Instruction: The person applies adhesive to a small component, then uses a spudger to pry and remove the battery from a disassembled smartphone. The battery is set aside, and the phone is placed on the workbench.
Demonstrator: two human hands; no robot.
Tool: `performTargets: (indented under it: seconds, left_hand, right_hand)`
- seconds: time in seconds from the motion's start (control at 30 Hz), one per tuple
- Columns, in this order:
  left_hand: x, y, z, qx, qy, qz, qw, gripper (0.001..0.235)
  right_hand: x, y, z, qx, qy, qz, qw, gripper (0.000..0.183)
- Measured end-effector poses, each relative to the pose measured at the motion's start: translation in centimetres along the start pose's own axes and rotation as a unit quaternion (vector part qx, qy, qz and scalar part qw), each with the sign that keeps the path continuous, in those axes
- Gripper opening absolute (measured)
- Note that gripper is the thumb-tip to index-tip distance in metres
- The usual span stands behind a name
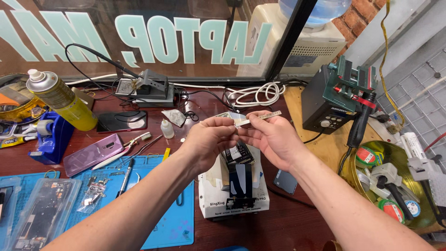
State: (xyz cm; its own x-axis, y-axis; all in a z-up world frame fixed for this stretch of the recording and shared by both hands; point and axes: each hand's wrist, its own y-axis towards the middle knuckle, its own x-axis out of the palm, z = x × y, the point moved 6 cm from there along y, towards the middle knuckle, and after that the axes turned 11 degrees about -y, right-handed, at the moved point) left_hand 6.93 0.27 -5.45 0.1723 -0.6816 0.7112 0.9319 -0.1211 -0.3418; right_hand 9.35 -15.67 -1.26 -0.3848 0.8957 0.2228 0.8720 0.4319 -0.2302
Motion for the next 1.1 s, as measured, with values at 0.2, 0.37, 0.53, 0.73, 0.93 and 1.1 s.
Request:
performTargets:
  seconds: [0.2,0.37,0.53,0.73,0.93,1.1]
  left_hand:
    - [1.3,-3.9,2.5,0.218,0.561,0.074,0.796,0.030]
    - [3.0,-6.3,1.4,0.294,0.709,-0.031,0.640,0.021]
    - [2.8,-6.3,1.2,0.289,0.707,-0.045,0.644,0.018]
    - [2.0,-5.8,2.0,0.246,0.705,0.037,0.664,0.048]
    - [0.7,-5.5,2.6,0.169,0.667,0.102,0.718,0.095]
    - [0.2,-4.8,2.0,0.113,0.686,0.100,0.712,0.084]
  right_hand:
    - [-1.6,0.5,-0.4,-0.066,-0.250,0.167,0.952,0.020]
    - [-1.4,1.0,1.7,-0.051,-0.334,0.182,0.923,0.020]
    - [-1.2,1.0,2.0,-0.052,-0.342,0.186,0.920,0.021]
    - [1.2,-0.3,-0.2,-0.117,-0.503,0.206,0.831,0.021]
    - [4.6,-1.3,-0.6,-0.189,-0.650,0.191,0.711,0.022]
    - [2.8,0.7,-0.9,-0.088,-0.637,0.222,0.732,0.023]
